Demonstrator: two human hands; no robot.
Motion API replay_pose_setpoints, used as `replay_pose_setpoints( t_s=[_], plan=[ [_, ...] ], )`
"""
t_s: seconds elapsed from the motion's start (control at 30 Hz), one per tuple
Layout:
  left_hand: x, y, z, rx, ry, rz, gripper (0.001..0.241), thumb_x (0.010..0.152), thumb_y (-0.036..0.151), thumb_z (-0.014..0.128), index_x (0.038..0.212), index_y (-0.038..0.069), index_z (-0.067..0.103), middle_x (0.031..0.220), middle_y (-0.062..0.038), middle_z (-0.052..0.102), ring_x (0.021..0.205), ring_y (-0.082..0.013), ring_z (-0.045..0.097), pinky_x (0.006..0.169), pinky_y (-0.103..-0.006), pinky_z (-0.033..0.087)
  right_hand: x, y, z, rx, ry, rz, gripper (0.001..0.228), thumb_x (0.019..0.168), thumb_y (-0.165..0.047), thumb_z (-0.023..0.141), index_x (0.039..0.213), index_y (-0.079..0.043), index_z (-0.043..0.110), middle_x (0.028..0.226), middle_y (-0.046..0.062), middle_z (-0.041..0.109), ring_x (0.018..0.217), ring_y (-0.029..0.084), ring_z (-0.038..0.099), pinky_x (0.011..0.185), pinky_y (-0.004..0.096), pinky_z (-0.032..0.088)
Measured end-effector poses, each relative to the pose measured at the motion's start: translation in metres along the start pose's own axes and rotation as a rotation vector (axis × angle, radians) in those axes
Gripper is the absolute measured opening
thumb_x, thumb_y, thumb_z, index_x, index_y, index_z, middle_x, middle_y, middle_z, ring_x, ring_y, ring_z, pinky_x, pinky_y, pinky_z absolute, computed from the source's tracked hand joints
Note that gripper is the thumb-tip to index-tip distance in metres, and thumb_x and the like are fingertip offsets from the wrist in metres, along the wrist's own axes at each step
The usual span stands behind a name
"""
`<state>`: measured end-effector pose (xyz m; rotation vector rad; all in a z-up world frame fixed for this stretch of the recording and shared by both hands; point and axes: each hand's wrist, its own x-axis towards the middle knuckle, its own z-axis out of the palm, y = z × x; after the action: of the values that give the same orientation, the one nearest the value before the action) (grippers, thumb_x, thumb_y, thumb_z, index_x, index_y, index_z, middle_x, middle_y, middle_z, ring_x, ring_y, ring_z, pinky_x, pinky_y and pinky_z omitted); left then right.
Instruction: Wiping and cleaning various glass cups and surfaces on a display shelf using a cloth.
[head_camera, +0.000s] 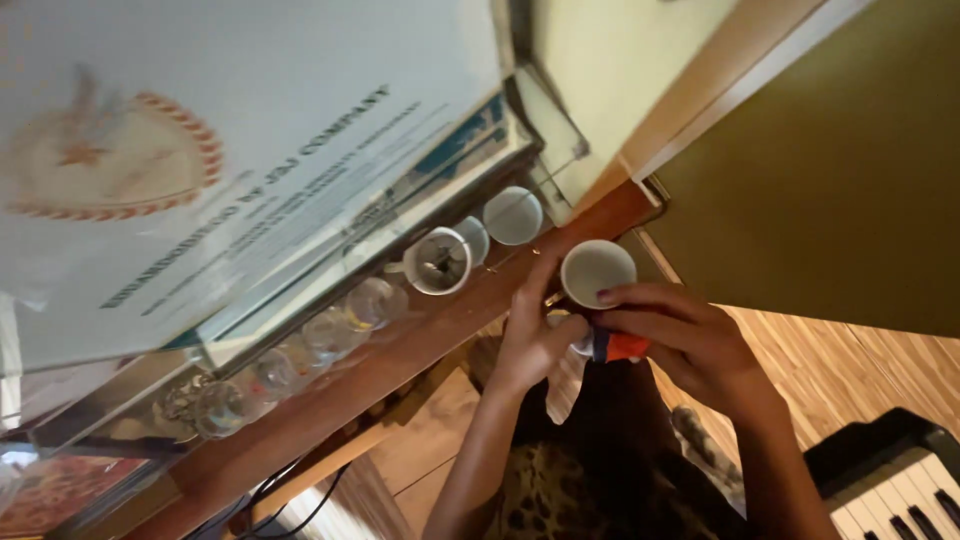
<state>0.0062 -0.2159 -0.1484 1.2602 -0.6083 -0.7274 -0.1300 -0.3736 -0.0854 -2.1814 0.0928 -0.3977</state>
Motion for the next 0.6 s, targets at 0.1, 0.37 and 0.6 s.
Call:
replay_pose_setpoints(
  t_s=[0.1, 0.37, 0.6],
  plan=[
    [0.005, -0.011, 0.019, -0.093, 0.073, -0.122, 0.073, 0.077, -0.004, 0.068, 0.147, 0.005, 0.047, 0.13, -0.009, 0.063, 0.12, -0.0218, 0.064, 0.097, -0.0356, 0.054, -0.01, 0.014, -0.021, 0.104, -0.056, 0.005, 0.039, 0.083, 0.003, 0.066, 0.12, -0.008, 0.068, 0.135, 0.012, 0.066, 0.124, 0.027, 0.065, 0.099, 0.037, 0.053],
    [0.004, 0.012, 0.07, -0.054, 0.182, -0.008, 0.071, 0.077, 0.002, 0.08, 0.141, 0.008, 0.05, 0.13, -0.007, 0.064, 0.125, -0.0185, 0.063, 0.105, -0.0356, 0.053, -0.051, 0.076, -0.07, 0.298, 0.328, 0.367, 0.034, 0.101, 0.003, 0.052, 0.134, -0.002, 0.044, 0.119, 0.011, 0.057, 0.106, 0.018, 0.058, 0.099, 0.034, 0.048],
    [-0.012, 0.06, 0.1, 0.259, 0.303, 0.122, 0.068, 0.078, 0.01, 0.09, 0.136, 0.009, 0.054, 0.124, -0.007, 0.071, 0.113, -0.0174, 0.073, 0.09, -0.0318, 0.06, -0.027, 0.066, -0.097, 0.397, 0.265, 0.248, 0.037, 0.107, -0.001, 0.052, 0.138, -0.004, 0.033, 0.126, 0.009, 0.055, 0.109, 0.015, 0.059, 0.097, 0.032, 0.052]
  ],
)
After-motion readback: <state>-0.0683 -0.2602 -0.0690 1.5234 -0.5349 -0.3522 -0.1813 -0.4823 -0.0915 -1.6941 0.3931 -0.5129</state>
